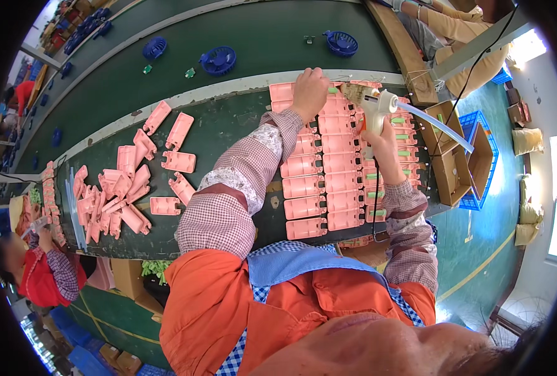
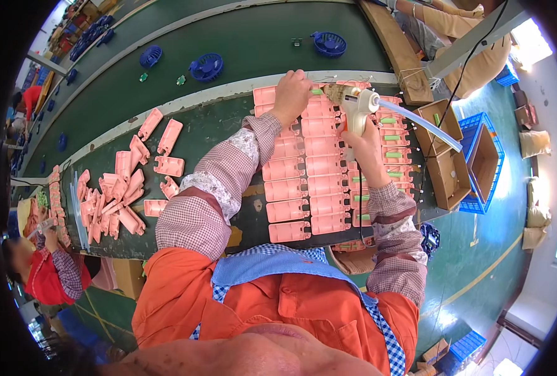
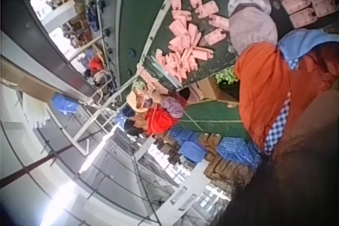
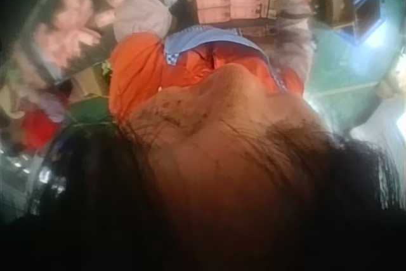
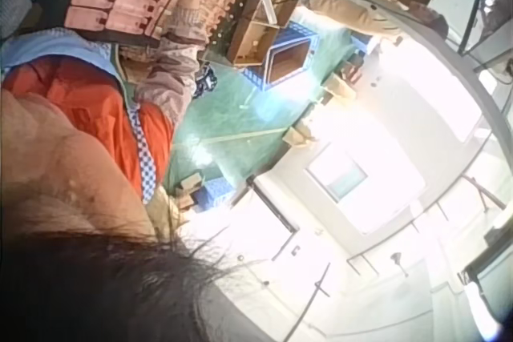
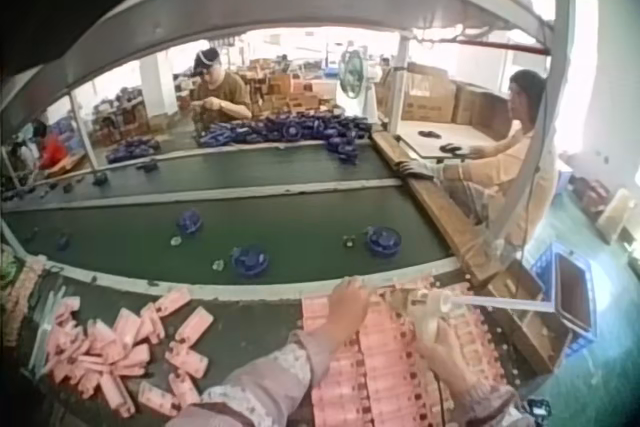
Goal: Assemble electronic components by gluing small green cylinders into pink plastic housings using a hot glue gun.
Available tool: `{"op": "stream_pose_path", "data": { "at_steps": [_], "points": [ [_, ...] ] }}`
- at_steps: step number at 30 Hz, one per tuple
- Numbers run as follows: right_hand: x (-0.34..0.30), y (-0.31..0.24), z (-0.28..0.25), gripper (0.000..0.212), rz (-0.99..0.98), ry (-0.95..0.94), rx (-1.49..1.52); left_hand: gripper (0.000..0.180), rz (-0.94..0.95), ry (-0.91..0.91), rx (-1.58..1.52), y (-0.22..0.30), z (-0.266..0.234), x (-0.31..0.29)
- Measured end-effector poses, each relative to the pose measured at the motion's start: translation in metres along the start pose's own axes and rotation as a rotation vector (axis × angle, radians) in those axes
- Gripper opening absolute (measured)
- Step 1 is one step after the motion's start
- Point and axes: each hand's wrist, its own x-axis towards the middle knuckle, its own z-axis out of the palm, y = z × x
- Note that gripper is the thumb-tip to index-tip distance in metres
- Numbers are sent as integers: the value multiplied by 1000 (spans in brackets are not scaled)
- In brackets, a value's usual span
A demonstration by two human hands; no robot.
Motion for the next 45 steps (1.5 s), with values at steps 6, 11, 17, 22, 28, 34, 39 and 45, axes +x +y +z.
{"op": "stream_pose_path", "data": {
  "at_steps": [6,11,17,22,28,34,39,45],
  "points": [
    [-2,5,-2,26,-12,-3,15,6,7,16,-59,5,-7,1],
    [-14,-6,1,24,104,-23,22,6,-1,34,-30,-1,-5,-1],
    [-16,-2,1,24,5,56,53,5,-81,196,-206,2,-21,-5],
    [-21,-5,-3,30,22,-4,101,10,-210,190,-228,5,-106,-35],
    [-42,-31,1,36,49,-3,150,26,-432,176,21,-66,-206,-135],
    [-52,-34,-1,38,72,-8,86,21,-822,89,107,-117,-272,-240],
    [-52,-22,1,36,-32,18,105,30,-815,90,174,-72,-275,-280],
    [-46,-4,-12,34,-23,-46,38,37,-647,-41,185,-31,-252,-285]
  ]
}}
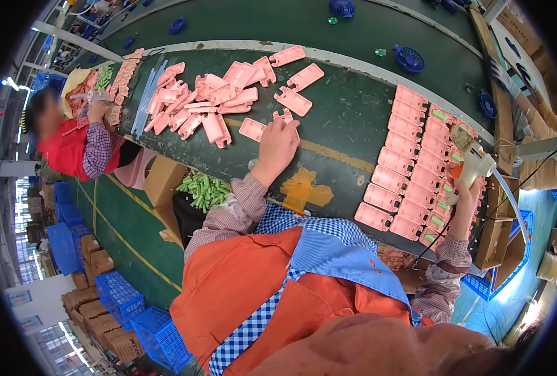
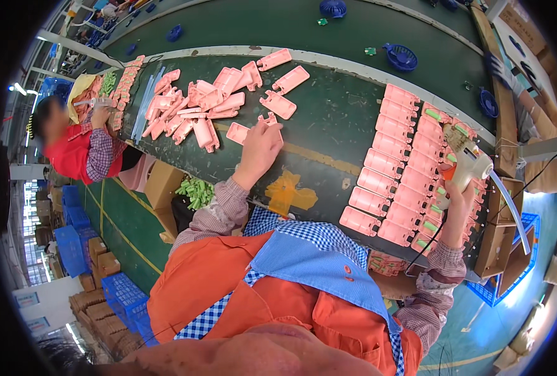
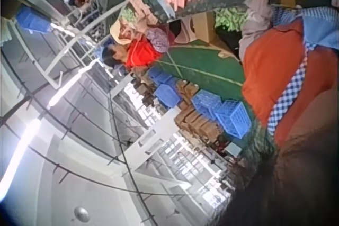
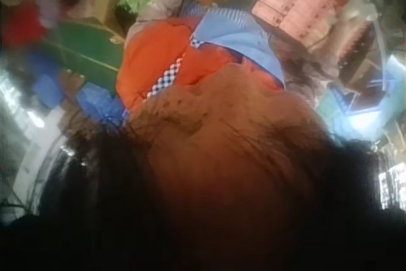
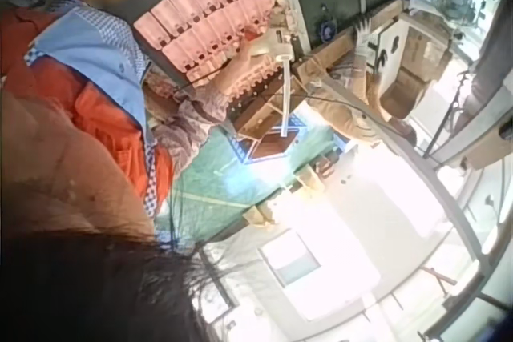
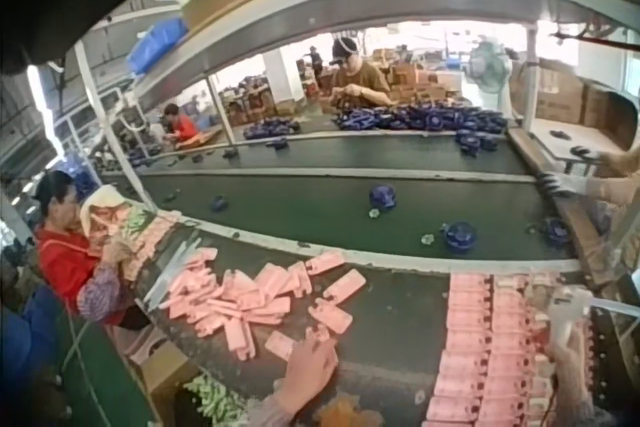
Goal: Assemble electronic components by gluing small green cylinders into pink plastic housings using a hot glue gun.
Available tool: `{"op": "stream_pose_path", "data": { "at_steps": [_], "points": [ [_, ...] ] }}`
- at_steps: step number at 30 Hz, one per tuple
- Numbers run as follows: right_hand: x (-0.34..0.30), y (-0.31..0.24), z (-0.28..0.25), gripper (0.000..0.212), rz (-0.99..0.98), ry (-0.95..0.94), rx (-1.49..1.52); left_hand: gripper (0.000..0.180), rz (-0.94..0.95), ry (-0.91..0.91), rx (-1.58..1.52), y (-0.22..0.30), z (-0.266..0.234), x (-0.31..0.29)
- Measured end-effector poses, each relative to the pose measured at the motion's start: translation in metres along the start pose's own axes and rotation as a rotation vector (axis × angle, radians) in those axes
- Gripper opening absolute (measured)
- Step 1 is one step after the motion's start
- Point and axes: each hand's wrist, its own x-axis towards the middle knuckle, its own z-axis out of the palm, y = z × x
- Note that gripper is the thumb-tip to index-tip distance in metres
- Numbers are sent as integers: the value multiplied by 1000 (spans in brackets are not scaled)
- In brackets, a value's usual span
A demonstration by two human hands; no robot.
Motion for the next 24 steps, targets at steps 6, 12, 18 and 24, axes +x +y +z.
{"op": "stream_pose_path", "data": {
  "at_steps": [6,12,18,24],
  "points": [
    [-7,-2,0,32,-26,16,25,44,-22,130,48,-20,24,19],
    [-11,-11,0,29,-5,42,-37,65,-172,92,181,3,19,50],
    [-15,-17,9,30,6,56,30,67,-232,45,369,6,30,72],
    [-16,-22,7,33,8,21,7,63,-266,-115,316,6,18,93]
  ]
}}
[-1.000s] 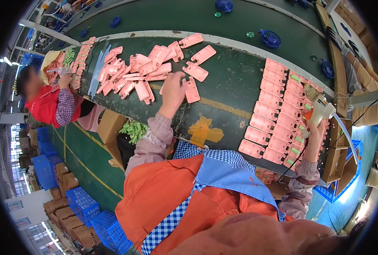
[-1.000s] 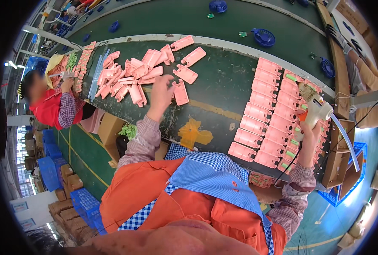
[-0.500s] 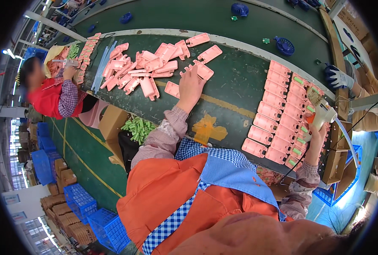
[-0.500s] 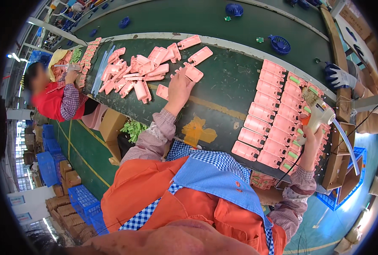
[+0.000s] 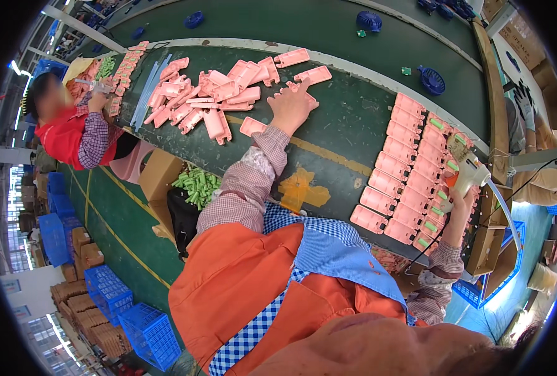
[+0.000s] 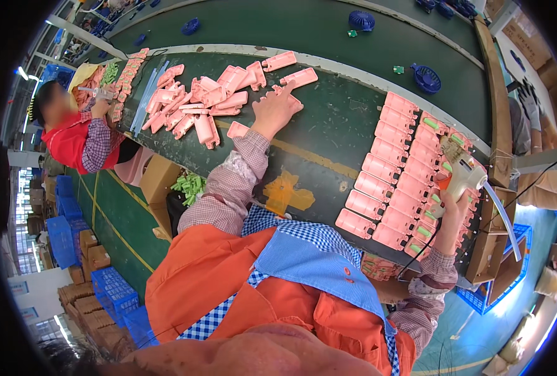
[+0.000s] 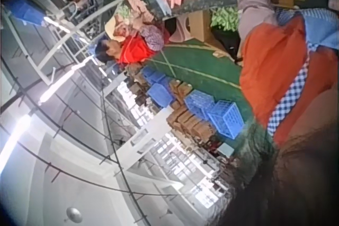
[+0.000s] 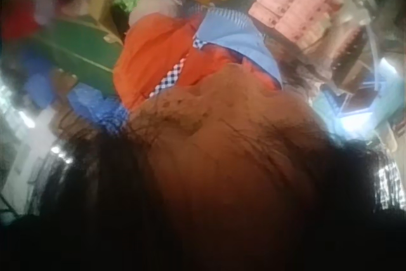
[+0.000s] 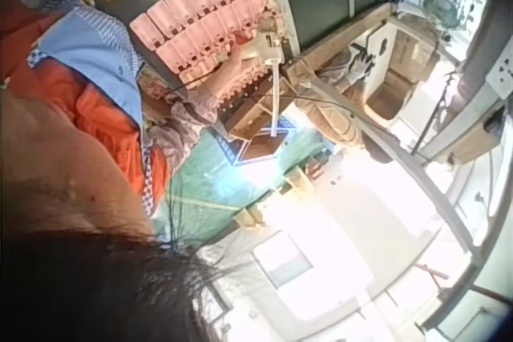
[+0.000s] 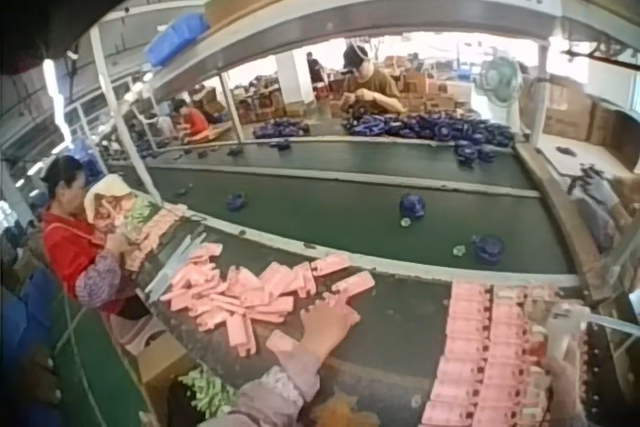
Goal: Assemble electronic components by gluing small green cylinders into pink plastic housings using a hot glue gun.
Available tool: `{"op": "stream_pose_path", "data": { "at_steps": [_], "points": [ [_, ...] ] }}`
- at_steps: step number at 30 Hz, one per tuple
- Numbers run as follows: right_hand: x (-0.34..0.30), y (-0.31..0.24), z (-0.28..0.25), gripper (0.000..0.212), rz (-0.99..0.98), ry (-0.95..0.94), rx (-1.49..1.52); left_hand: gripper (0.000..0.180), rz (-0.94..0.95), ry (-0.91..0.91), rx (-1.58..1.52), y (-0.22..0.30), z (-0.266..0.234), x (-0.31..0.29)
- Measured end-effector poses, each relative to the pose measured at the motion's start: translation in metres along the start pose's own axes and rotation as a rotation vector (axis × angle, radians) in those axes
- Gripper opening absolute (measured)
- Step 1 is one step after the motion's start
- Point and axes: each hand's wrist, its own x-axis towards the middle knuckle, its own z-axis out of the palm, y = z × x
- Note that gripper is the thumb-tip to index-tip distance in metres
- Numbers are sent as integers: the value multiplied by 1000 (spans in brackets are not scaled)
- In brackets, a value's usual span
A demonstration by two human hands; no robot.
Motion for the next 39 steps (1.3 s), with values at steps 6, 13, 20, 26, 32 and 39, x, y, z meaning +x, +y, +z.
{"op": "stream_pose_path", "data": {
  "at_steps": [6,13,20,26,32,39],
  "points": [
    [-4,-9,7,30,62,14,10,47,46,-212,-14,-3,-1,12],
    [-3,-2,0,34,4,-7,7,37,276,7,6,-10,7,-8],
    [-2,8,-8,31,8,-4,28,49,433,18,-92,-19,19,-25],
    [-1,19,-13,33,0,28,57,68,337,127,-121,-12,28,-38],
    [-5,14,-13,29,36,39,47,61,430,72,-160,-20,37,-30],
    [-7,12,-13,31,65,40,86,58,723,27,-210,0,32,-24]
  ]
}}
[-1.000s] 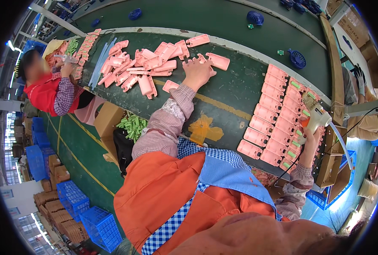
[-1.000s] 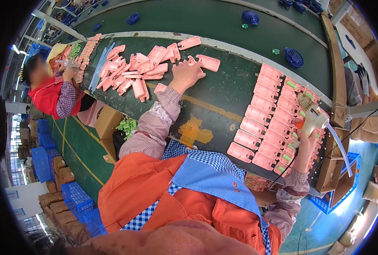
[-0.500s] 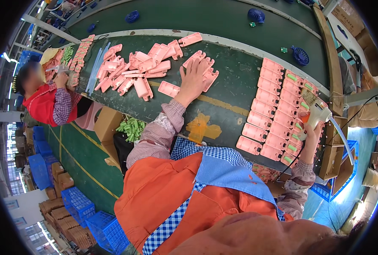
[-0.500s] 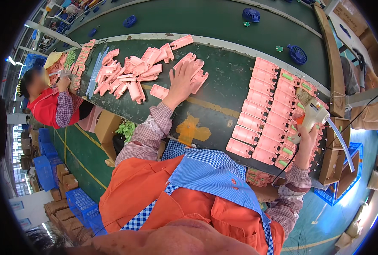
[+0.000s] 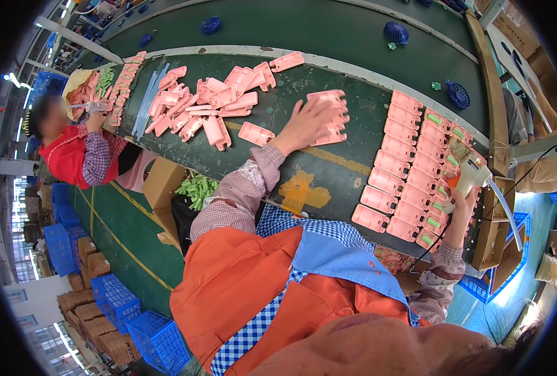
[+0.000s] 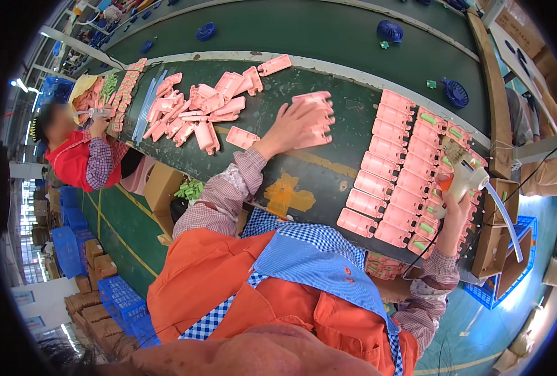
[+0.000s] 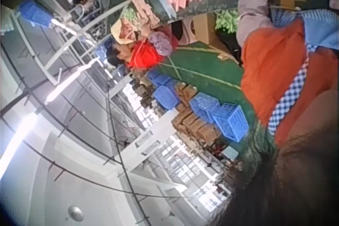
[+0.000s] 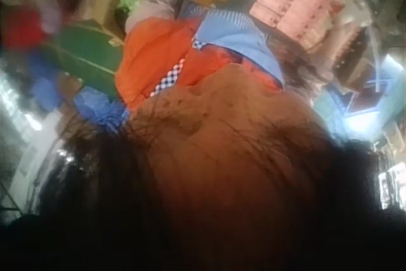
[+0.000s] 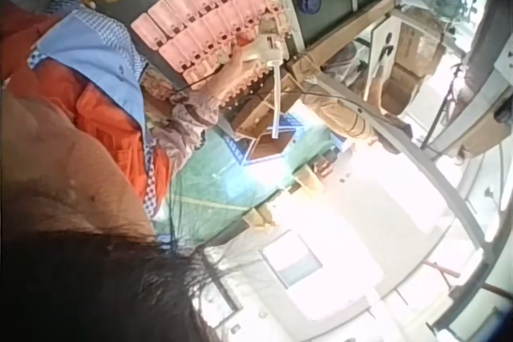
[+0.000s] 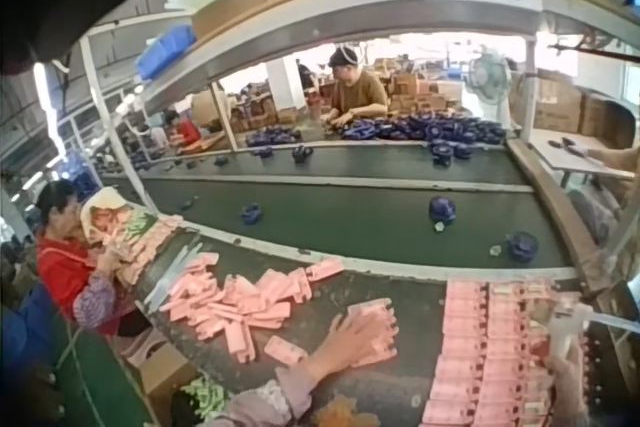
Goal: Assemble electronic components by gluing small green cylinders into pink plastic housings using a hot glue gun.
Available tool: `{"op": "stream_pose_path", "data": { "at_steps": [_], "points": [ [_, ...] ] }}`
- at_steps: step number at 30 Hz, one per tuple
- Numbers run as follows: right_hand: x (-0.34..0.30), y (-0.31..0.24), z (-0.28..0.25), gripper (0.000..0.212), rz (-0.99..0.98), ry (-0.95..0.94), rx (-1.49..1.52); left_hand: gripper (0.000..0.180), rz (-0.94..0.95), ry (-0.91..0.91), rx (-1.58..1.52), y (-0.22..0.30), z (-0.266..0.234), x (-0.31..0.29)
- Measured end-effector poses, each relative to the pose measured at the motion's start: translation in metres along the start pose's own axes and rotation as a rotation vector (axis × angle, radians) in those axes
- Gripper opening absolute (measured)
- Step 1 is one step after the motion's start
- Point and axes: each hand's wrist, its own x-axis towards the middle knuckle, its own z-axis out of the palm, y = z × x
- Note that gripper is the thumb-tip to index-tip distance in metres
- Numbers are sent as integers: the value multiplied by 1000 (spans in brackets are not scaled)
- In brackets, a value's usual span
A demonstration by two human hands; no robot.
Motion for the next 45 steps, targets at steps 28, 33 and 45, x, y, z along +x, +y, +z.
{"op": "stream_pose_path", "data": {
  "at_steps": [28,33,45],
  "points": [
    [2,7,-8,35,-70,-34,4,19,-489,23,10,-166,-39,76],
    [5,11,-8,36,-68,-46,-19,25,-539,-194,53,-144,-33,90],
    [-1,0,-2,34,-63,-36,18,28,-339,-148,-82,-165,-51,70]
  ]
}}
